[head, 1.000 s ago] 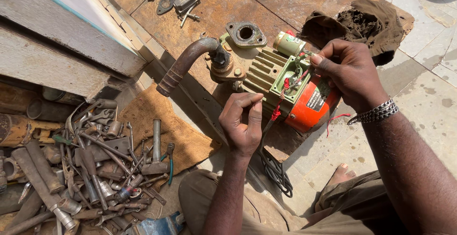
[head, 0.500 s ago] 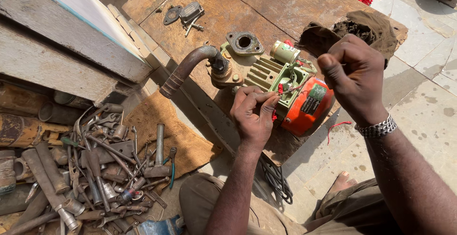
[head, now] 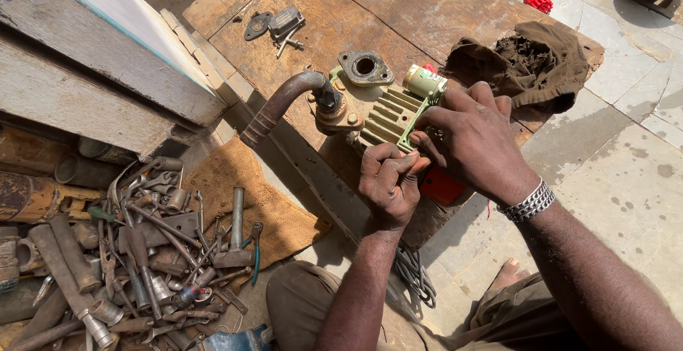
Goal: The person repairs a small electric water pump on a wooden workbench. They use a screwdriver to unscrew the pump's cover, remove the capacitor and mounting plate, then work on the wiring and switch components inside the pump housing by hand.
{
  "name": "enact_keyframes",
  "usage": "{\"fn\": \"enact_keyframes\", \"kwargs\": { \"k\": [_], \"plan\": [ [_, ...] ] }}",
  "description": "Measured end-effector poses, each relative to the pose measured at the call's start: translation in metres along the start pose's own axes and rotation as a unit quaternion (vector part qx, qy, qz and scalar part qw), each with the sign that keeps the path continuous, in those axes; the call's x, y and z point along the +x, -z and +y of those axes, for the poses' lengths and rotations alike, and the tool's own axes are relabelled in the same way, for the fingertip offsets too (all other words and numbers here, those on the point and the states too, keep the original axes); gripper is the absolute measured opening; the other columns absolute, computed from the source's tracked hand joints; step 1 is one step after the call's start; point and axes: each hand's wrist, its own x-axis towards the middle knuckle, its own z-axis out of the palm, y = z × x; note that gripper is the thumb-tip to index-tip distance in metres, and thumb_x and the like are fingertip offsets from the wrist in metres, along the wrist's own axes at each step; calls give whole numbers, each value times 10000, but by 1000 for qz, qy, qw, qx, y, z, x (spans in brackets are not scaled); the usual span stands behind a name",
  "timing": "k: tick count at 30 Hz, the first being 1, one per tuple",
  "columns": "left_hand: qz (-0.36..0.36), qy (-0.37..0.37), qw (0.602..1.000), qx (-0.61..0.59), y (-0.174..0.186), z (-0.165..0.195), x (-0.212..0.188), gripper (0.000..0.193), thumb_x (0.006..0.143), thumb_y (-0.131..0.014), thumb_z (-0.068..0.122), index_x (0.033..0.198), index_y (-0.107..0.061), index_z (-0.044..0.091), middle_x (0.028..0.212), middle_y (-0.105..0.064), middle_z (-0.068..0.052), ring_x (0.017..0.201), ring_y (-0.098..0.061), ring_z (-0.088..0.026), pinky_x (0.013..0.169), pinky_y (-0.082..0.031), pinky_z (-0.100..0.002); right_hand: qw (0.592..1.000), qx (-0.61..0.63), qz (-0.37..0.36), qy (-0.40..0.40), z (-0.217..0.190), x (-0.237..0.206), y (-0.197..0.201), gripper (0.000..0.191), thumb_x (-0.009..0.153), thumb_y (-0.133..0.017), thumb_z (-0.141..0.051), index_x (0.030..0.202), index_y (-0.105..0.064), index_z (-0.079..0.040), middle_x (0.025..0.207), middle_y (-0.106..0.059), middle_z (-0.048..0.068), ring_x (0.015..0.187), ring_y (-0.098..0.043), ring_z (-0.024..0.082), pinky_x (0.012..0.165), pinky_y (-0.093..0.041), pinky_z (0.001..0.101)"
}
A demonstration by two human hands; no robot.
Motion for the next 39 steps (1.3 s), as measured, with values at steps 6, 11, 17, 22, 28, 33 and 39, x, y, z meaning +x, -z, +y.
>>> {"fn": "enact_keyframes", "kwargs": {
  "k": [6,11,17,22,28,33,39],
  "plan": [
    [-1,52,998,17,5,15,11,175,937,-823,100,926,-657,45,1018,-574,-62,899,-626,-169,780,-567,-312,988,153,-6,-28,16,2,-10,172,831,-812,-261,938,-768,-133,937,-640,29,944,-490,257,821,-345,440],
    [-88,199,976,5,29,22,46,154,926,-790,127,962,-692,14,942,-667,-86,858,-678,-150,778,-574,-313,989,140,11,-44,18,-4,-18,178,816,-821,-224,963,-775,-135,921,-638,30,969,-481,264,812,-368,434],
    [-197,159,965,65,39,37,71,153,956,-713,88,1098,-757,52,1004,-645,-93,925,-707,-191,797,-610,-331,988,151,-9,-43,23,0,-19,162,857,-815,-245,940,-765,-114,979,-644,44,969,-483,263,815,-369,437],
    [-248,174,949,87,38,39,81,145,914,-730,101,1045,-763,48,981,-644,-100,903,-722,-207,787,-604,-358,985,165,-54,-19,32,3,-9,100,907,-762,-188,978,-771,-118,1022,-649,48,946,-481,243,815,-370,420],
    [-295,185,934,78,42,34,98,162,881,-721,80,1032,-770,51,987,-686,-116,935,-737,-219,847,-601,-359,977,202,-60,8,36,5,-7,149,867,-773,-167,1014,-796,-153,964,-596,52,909,-483,231,818,-406,403],
    [-339,150,926,71,45,32,113,254,826,-717,42,1075,-767,41,1021,-732,-147,966,-746,-253,890,-601,-376,977,205,-53,-29,36,2,-7,142,811,-805,-203,941,-794,-147,1055,-527,73,1003,-465,252,844,-449,385],
    [-398,172,897,93,44,34,131,307,838,-713,66,1141,-754,55,1047,-771,-163,933,-782,-246,872,-610,-370,975,221,-34,-1,39,2,-7,149,791,-771,-192,930,-810,-157,1116,-534,68,1047,-478,249,926,-437,398]
  ]
}}
